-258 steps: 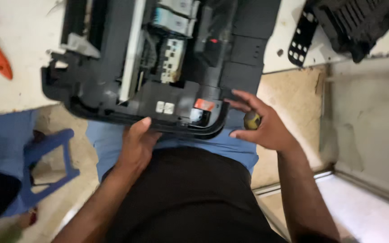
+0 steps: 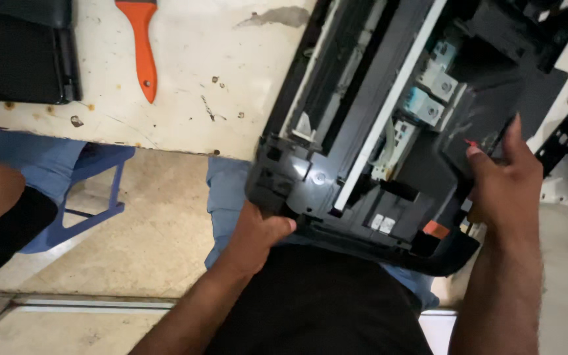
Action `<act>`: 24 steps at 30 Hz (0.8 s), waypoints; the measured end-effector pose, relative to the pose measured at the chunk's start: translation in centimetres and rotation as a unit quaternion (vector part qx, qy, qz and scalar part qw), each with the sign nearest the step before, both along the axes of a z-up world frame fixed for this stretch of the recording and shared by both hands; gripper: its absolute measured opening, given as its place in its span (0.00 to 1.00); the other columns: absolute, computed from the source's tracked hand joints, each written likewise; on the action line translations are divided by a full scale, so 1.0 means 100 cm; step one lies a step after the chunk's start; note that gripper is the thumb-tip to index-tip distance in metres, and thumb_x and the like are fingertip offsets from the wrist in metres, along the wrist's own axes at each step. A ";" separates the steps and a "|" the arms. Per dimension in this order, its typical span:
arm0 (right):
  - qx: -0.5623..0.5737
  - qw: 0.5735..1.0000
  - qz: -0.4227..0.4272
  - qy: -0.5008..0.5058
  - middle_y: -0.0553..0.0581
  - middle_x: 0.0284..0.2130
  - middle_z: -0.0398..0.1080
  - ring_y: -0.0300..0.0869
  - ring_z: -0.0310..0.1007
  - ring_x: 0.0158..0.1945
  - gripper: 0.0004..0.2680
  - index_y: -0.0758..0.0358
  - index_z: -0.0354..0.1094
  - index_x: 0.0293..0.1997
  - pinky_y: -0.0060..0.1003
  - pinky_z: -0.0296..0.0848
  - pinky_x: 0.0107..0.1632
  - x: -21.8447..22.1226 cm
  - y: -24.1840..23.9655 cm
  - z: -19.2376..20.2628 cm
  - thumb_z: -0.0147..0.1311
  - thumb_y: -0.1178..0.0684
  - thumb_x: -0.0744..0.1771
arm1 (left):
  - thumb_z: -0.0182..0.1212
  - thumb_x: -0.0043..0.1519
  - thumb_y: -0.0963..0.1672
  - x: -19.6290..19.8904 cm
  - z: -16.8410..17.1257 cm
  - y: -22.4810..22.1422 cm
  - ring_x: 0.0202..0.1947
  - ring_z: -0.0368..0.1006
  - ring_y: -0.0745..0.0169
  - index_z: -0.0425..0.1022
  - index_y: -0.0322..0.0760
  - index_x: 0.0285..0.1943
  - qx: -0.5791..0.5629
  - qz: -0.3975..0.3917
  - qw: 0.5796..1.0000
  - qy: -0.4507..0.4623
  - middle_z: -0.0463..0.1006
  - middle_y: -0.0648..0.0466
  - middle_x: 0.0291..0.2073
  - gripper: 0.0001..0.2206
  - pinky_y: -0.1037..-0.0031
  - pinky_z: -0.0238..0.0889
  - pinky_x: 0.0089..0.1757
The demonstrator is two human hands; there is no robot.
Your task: The person disassembles a printer by removing screws with a screwdriver, detaching plastic housing panels, and pulling apart internal components by hand.
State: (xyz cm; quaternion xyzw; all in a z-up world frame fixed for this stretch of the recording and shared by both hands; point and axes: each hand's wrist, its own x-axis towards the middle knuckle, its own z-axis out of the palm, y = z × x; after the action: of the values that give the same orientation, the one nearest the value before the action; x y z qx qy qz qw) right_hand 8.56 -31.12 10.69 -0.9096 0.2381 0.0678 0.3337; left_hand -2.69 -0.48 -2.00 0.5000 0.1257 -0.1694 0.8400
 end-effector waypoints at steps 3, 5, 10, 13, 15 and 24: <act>0.041 0.998 -0.055 0.014 0.40 0.42 0.68 0.28 0.61 0.37 0.22 0.47 0.61 0.76 0.26 0.67 0.41 0.001 0.014 0.007 0.48 0.59 0.69 | 0.63 0.56 0.44 0.008 0.020 0.009 0.61 0.67 0.54 0.63 0.38 0.68 0.018 -0.050 0.999 -0.002 0.71 0.50 0.59 0.28 0.61 0.60 0.60; 0.027 1.000 -0.014 -0.004 0.43 0.48 0.68 0.32 0.62 0.45 0.23 0.51 0.61 0.75 0.28 0.65 0.50 0.002 0.007 0.001 0.48 0.60 0.68 | 0.65 0.55 0.43 -0.002 0.010 0.006 0.58 0.69 0.56 0.64 0.38 0.67 0.003 -0.038 0.998 0.041 0.73 0.50 0.57 0.28 0.63 0.62 0.58; 0.037 0.999 -0.037 0.008 0.42 0.48 0.70 0.29 0.65 0.47 0.21 0.50 0.64 0.71 0.24 0.67 0.51 0.007 -0.008 -0.012 0.50 0.62 0.69 | 0.70 0.51 0.45 0.022 0.052 0.015 0.62 0.73 0.53 0.66 0.38 0.66 0.093 -0.077 0.990 0.076 0.76 0.50 0.59 0.31 0.60 0.66 0.59; -0.068 0.997 0.029 -0.010 0.55 0.60 0.67 0.41 0.59 0.58 0.21 0.67 0.55 0.75 0.34 0.55 0.52 0.003 -0.019 -0.014 0.53 0.59 0.71 | 0.72 0.51 0.46 0.009 0.036 0.010 0.58 0.74 0.57 0.71 0.39 0.62 0.145 -0.087 0.983 0.070 0.78 0.52 0.56 0.28 0.61 0.68 0.56; 0.034 0.999 0.012 -0.012 0.51 0.57 0.69 0.39 0.66 0.57 0.21 0.60 0.58 0.74 0.35 0.68 0.58 0.001 -0.008 -0.008 0.49 0.63 0.70 | 0.69 0.54 0.44 -0.001 0.028 0.008 0.61 0.72 0.55 0.69 0.40 0.64 0.028 -0.088 0.991 0.098 0.76 0.52 0.58 0.27 0.60 0.66 0.58; 0.027 0.981 0.176 -0.075 0.53 0.53 0.63 0.38 0.60 0.54 0.19 0.64 0.61 0.74 0.31 0.64 0.58 -0.008 -0.035 -0.028 0.46 0.68 0.72 | 0.65 0.53 0.53 0.010 0.008 0.015 0.54 0.72 0.62 0.67 0.36 0.66 0.081 -0.029 0.992 0.094 0.77 0.51 0.53 0.32 0.68 0.68 0.54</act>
State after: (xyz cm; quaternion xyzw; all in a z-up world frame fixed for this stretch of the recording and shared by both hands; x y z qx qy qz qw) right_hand 7.75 -34.65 7.86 -0.9303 0.0468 0.0632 0.3584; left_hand -1.72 1.05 -1.16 0.5513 0.2027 -0.2295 0.7761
